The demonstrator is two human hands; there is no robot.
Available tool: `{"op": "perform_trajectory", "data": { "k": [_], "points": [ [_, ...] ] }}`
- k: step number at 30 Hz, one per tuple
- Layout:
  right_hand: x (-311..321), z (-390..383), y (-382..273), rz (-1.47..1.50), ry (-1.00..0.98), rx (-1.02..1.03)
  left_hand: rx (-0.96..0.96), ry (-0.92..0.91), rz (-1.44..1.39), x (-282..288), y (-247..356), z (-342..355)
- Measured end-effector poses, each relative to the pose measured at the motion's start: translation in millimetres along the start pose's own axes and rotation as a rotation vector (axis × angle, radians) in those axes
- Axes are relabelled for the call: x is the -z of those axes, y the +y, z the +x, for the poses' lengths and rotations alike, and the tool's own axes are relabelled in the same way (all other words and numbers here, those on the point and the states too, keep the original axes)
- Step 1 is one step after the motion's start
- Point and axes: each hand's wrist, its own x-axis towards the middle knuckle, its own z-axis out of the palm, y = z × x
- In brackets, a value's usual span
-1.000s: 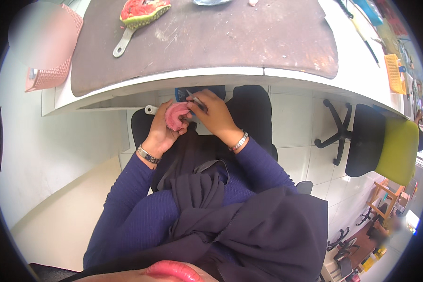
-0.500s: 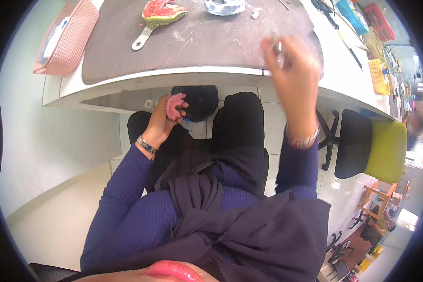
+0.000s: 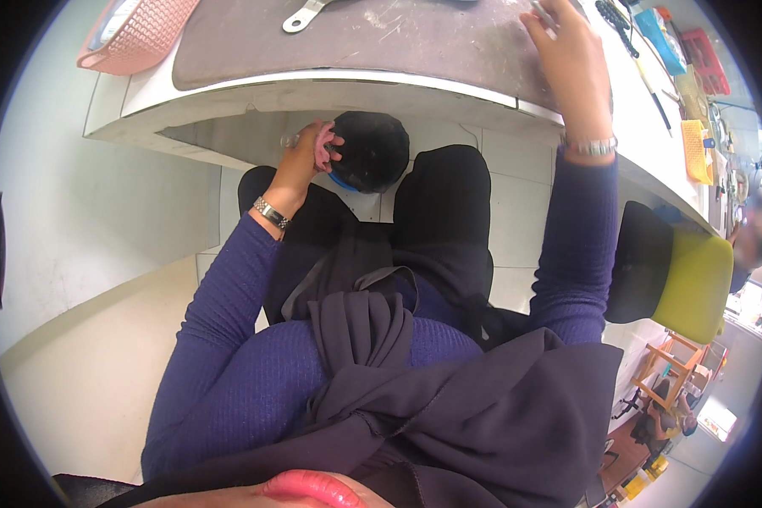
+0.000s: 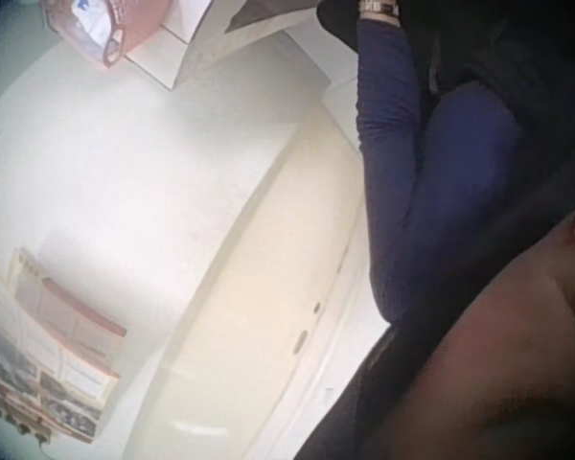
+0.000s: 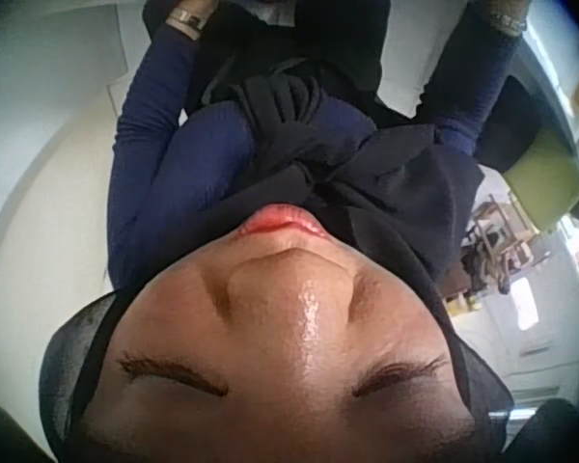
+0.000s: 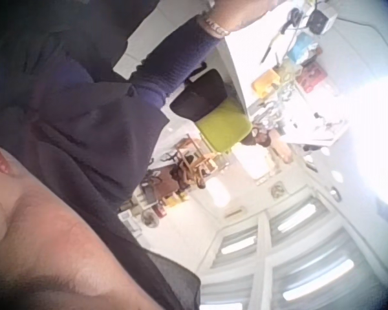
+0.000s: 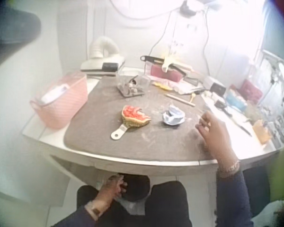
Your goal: The person uses a marker to draw lines on a blue dental cast. They handle a pink dental impression and use a tool to scrape it while holding it over a container.
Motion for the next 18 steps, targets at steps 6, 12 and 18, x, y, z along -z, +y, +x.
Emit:
{"op": "perform_trajectory", "data": {
  "k": [6,12,18],
  "points": [
    [55,-88,-98,0.377,-0.236,-0.004,0.107,0.082,-0.254,9,-2,-3],
    [-70,-147,-81,0.568,-0.72,-0.18,0.006,0.118,-0.216,8,0,0],
    [-227,-196,-25,0.301,-0.622,-0.126,-0.03,0.154,-0.222,11,5,-3]
  ]
}}
